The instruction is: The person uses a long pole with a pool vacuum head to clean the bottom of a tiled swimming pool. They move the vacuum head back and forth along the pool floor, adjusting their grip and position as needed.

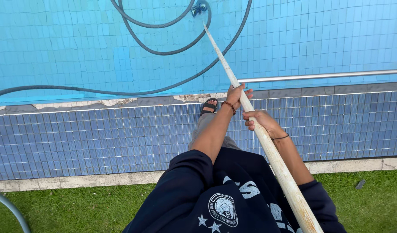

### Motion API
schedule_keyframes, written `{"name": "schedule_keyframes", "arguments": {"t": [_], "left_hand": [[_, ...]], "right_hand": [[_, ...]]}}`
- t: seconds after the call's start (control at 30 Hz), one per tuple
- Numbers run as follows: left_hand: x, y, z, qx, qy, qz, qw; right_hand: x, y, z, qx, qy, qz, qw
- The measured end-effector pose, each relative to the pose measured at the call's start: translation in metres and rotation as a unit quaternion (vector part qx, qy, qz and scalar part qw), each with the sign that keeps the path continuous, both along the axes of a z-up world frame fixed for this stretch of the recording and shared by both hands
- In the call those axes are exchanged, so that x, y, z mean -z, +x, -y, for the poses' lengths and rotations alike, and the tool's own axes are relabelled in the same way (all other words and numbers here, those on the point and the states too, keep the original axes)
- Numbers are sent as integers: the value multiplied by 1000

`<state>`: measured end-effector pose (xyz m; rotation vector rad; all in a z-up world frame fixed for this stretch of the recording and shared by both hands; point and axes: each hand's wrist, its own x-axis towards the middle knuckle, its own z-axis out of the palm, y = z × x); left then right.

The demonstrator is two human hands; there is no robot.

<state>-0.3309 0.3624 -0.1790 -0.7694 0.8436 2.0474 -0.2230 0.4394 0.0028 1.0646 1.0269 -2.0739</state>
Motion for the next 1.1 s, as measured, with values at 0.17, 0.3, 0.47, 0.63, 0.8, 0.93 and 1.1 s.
{"name": "schedule_keyframes", "arguments": {"t": [0.17, 0.3, 0.47, 0.63, 0.8, 0.93, 1.1], "left_hand": [[4, -13, -26, 79, -23, -26, 996], [2, -17, -46, 116, -55, -12, 992], [-3, -17, -62, 113, -6, -43, 993], [-3, -1, -67, 121, -34, 1, 992], [-4, 17, -78, 121, -16, -19, 992], [-21, 24, -115, 80, -52, 26, 995], [-61, 12, -175, 24, 48, 55, 997]], "right_hand": [[-42, -10, -9, -24, 80, 13, 996], [-60, -14, -15, -17, 123, 32, 992], [-74, -16, -25, -9, 127, 26, 992], [-86, -10, -29, -62, 176, 46, 981], [-113, 3, -48, -83, 175, 22, 981], [-147, 45, -67, 59, 128, -164, 976], [-163, 70, -85, 33, 470, -400, 786]]}}
